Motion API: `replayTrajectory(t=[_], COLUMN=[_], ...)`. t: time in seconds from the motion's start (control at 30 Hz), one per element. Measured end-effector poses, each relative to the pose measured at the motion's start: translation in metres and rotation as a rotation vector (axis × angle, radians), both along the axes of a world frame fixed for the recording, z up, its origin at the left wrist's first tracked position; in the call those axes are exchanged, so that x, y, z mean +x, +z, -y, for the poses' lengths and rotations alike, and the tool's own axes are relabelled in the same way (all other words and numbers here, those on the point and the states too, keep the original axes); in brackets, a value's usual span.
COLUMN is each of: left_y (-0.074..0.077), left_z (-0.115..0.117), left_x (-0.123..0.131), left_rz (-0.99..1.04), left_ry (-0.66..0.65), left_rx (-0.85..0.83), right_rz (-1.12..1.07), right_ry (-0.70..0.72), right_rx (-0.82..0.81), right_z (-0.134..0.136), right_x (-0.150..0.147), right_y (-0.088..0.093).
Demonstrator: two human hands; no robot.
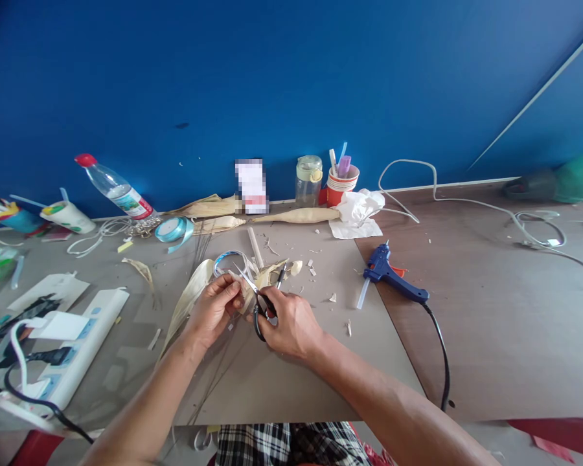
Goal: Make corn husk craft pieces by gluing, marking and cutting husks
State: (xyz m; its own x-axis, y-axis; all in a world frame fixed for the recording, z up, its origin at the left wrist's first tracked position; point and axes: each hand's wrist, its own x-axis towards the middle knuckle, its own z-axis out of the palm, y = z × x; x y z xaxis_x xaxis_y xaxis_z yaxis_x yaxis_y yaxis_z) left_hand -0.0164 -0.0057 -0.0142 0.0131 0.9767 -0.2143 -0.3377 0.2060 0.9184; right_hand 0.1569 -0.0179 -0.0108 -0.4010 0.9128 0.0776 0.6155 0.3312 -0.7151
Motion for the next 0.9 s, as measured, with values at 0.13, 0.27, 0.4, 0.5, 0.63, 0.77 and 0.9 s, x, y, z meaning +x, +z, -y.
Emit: replayTrajectory(t=[0.13, 0.27, 0.4, 0.5, 0.63, 0.77, 0.9], left_y=[-0.0008, 0.0011, 0.0020, 0.0022, 0.0041, 0.0050, 0.0032], left_z=[-0.0011, -0.0011, -0.0008, -0.0002, 0.0012, 0.0024, 0.0026], left_x=[-0.0017, -0.0015, 0.0003, 0.0020, 0.0037, 0.0043, 0.0041], left_rz=[0.006, -0.014, -0.022, -0.019, -0.045, -0.054, -0.068], left_ry=[0.026, 0.068, 0.085, 0.076, 0.056, 0.046, 0.038], left_rx=[0.003, 0.014, 0.009, 0.005, -0.004, -0.002, 0.003], right_rz=[0.015, 0.030, 0.072, 0.114, 0.136, 0.131, 0.127], right_ry=[0.033, 0.047, 0.056, 0.058, 0.053, 0.053, 0.050], right_rx=[0.000, 0.002, 0.024, 0.042, 0.060, 0.065, 0.063], right_z=[0.0007, 0.0009, 0.0007, 0.0005, 0.0000, 0.0000, 0.0000], right_x=[-0.0010, -0.0022, -0.0020, -0.0022, -0.0029, -0.0029, -0.0028], right_y=[0.0014, 0.0008, 0.0007, 0.0009, -0.0006, -0.0016, 0.0001])
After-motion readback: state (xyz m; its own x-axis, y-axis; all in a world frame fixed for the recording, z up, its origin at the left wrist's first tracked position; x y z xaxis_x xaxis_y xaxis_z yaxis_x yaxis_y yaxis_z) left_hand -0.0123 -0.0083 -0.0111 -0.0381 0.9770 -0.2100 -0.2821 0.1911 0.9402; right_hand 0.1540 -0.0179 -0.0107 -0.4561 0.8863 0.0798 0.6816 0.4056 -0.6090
